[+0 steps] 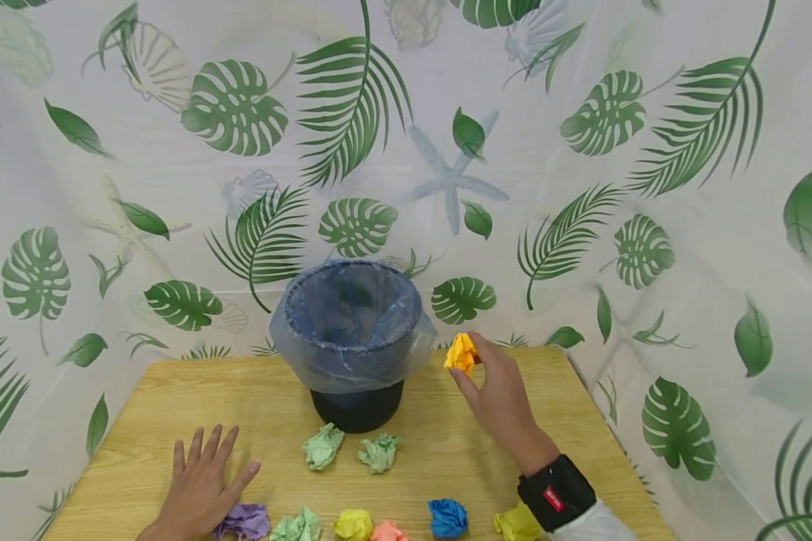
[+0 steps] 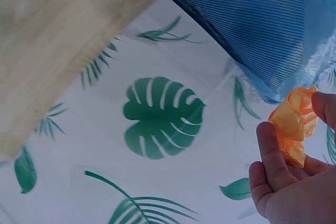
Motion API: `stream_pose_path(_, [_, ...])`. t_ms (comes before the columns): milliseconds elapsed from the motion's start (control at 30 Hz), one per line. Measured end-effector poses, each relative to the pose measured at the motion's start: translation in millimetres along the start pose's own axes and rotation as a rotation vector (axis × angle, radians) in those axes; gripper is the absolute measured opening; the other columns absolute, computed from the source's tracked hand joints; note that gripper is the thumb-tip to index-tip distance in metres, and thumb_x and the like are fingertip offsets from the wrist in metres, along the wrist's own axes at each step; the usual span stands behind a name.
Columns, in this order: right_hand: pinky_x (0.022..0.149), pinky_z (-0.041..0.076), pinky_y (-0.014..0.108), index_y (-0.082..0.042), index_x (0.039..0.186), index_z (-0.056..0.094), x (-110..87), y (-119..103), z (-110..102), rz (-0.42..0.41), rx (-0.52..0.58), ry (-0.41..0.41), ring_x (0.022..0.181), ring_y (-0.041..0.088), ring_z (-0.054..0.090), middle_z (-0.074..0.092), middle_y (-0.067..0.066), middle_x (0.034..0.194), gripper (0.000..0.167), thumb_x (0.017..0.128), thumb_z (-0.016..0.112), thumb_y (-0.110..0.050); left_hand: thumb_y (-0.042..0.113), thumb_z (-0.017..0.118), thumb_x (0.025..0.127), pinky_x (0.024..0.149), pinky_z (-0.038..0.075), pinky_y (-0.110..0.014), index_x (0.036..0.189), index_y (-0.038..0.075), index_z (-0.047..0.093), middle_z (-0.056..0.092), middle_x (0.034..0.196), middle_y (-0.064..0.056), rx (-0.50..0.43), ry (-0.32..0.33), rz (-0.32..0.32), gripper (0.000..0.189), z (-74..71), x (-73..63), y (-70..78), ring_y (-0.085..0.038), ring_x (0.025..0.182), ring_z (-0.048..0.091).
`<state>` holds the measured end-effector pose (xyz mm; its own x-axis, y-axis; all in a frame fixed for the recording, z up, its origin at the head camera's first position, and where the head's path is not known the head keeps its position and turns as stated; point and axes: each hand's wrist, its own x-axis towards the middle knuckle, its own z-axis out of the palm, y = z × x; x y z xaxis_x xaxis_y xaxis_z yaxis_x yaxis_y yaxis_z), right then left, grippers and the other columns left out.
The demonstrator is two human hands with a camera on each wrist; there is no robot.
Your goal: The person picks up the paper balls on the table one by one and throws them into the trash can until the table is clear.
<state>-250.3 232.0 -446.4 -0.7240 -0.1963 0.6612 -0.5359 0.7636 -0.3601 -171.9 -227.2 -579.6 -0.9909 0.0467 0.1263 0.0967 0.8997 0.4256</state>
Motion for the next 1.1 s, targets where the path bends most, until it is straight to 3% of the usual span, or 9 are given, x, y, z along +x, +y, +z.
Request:
stream_pose_path(267, [0.089,0.057,0.052,0.007,0.145,0.052,35.0,-25,-3,-0.016,0.059,0.008,0.104,0.036,0.066,0.064,0.022,0.128,0.071,0.085,0.086,-0.009,0.064,0.051,0.101,0.113,-0.002,-0.078,0.157,0.003,0.039,0.032,0.158,-0.036,0.018,0.007,0.006,0.084,1.6,2.1,-1.2,-0.062,0.147,0.012])
stream_pose_path(567, [0.097,0.05,0.054,0.004,0.147,0.05,60.5,-54,15,-0.031,0.128,-0.032,0.108,0.035,0.064,0.063,0.019,0.132,0.07,0.088,0.084,-0.012,0.072,0.042,0.099,0.114,-0.002,-0.077,0.158,0.004,0.039,0.032,0.158,-0.035,0.034,-0.004,-0.002,0.09,1.2,3.0,0.8,-0.062,0.147,0.012])
stream_pose_path(767, [0.103,0.037,0.059,0.002,0.147,0.05,79.8,-66,32,-0.026,0.058,-0.066,0.12,0.036,0.062,0.064,0.018,0.135,0.069,0.091,0.082,-0.022,0.072,0.042,0.099,0.114,-0.004,-0.077,0.158,0.003,0.038,0.03,0.159,-0.036,0.015,-0.01,0.002,0.091,1.4,4.3,0.9,-0.062,0.147,0.01])
stream_pose_path(1100, [0.109,0.028,0.06,-0.007,0.146,0.052,104.5,-79,56,0.087,-0.069,-0.263,0.122,0.04,0.053,0.064,0.014,0.135,0.063,0.099,0.069,-0.045,0.07,0.044,0.1,0.114,-0.005,-0.077,0.159,0.003,0.037,0.03,0.158,-0.036,0.006,-0.002,0.01,0.09,1.3,5.1,0.8,-0.062,0.147,0.011])
